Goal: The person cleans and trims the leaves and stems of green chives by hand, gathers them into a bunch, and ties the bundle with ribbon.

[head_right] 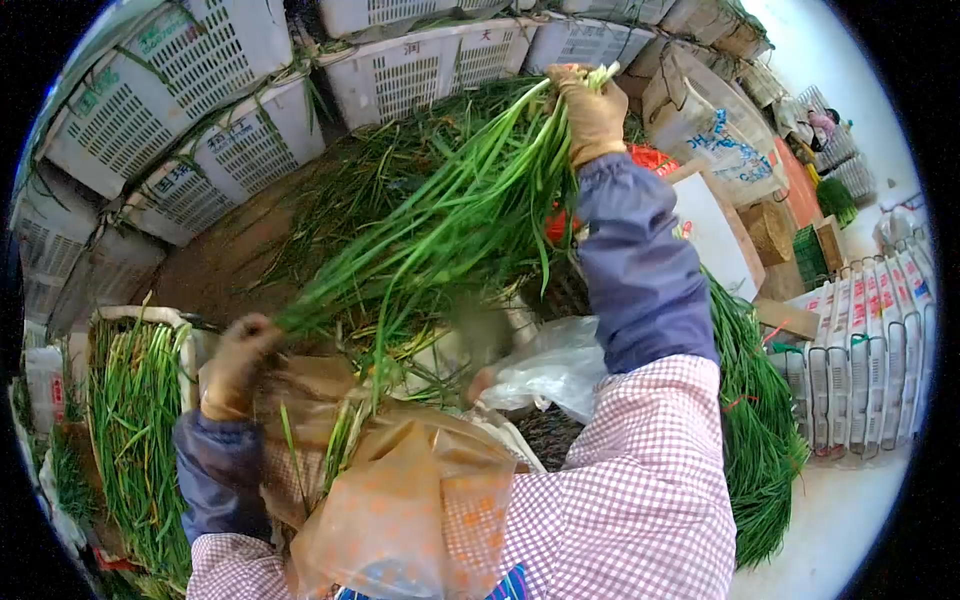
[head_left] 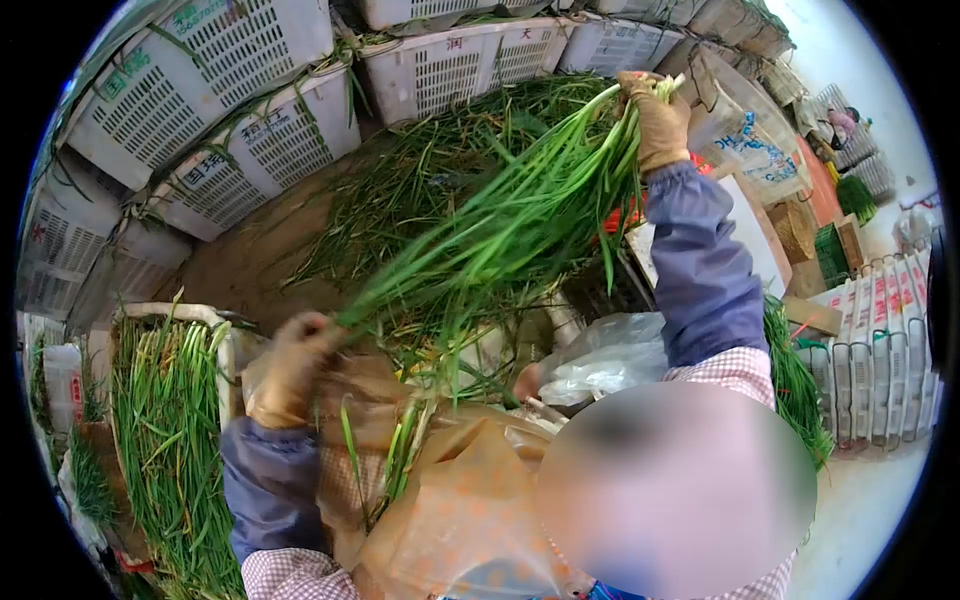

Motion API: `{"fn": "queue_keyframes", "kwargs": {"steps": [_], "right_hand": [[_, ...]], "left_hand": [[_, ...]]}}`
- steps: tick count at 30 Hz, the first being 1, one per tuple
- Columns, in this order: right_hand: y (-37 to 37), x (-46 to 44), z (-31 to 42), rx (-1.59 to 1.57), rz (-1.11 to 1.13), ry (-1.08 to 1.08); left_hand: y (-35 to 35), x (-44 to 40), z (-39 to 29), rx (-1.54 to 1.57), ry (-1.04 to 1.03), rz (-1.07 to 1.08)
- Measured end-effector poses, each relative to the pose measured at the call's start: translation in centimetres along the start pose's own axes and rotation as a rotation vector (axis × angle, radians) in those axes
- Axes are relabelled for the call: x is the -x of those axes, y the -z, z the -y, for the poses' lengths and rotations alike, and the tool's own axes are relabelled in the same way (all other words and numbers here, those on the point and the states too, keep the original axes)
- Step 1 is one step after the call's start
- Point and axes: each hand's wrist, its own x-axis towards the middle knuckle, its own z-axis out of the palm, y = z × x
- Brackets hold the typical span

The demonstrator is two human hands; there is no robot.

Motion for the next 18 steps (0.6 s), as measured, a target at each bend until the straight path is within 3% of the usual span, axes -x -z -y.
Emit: {"fn": "queue_keyframes", "kwargs": {"steps": [1,3,5,6,8,11,14,16,18], "right_hand": [[-0.4,0.9,0.9,-0.135,-0.035,0.002],[0.1,1.2,1.4,-0.215,-0.060,-0.062],[-0.9,1.5,0.4,-0.120,-0.166,-0.025],[-1.2,1.9,0.1,-0.079,-0.114,-0.048],[-2.3,3.7,1.2,-0.085,-0.058,-0.035],[-3.1,5.3,2.0,-0.020,0.017,-0.017],[-4.8,6.9,2.3,-0.092,0.074,-0.063],[-6.2,8.8,3.0,-0.110,0.198,-0.112],[-7.5,11.0,4.2,-0.206,0.359,-0.218]], "left_hand": [[2.3,-3.0,0.8,0.032,-0.107,0.005],[4.0,-5.1,-1.1,0.182,-0.081,-0.121],[4.5,-7.8,-1.4,0.007,-0.147,-0.219],[4.5,-8.4,-1.4,0.007,-0.158,-0.214],[4.1,-8.7,-1.5,-1.083,-0.919,-0.322],[1.4,-5.3,-5.2,-1.211,-0.958,-0.151],[-2.5,-4.2,-9.1,-0.724,-0.911,0.118],[-5.6,-3.5,-11.2,-0.491,-1.043,0.261],[-8.5,-4.0,-11.9,-0.463,-1.112,0.329]]}}
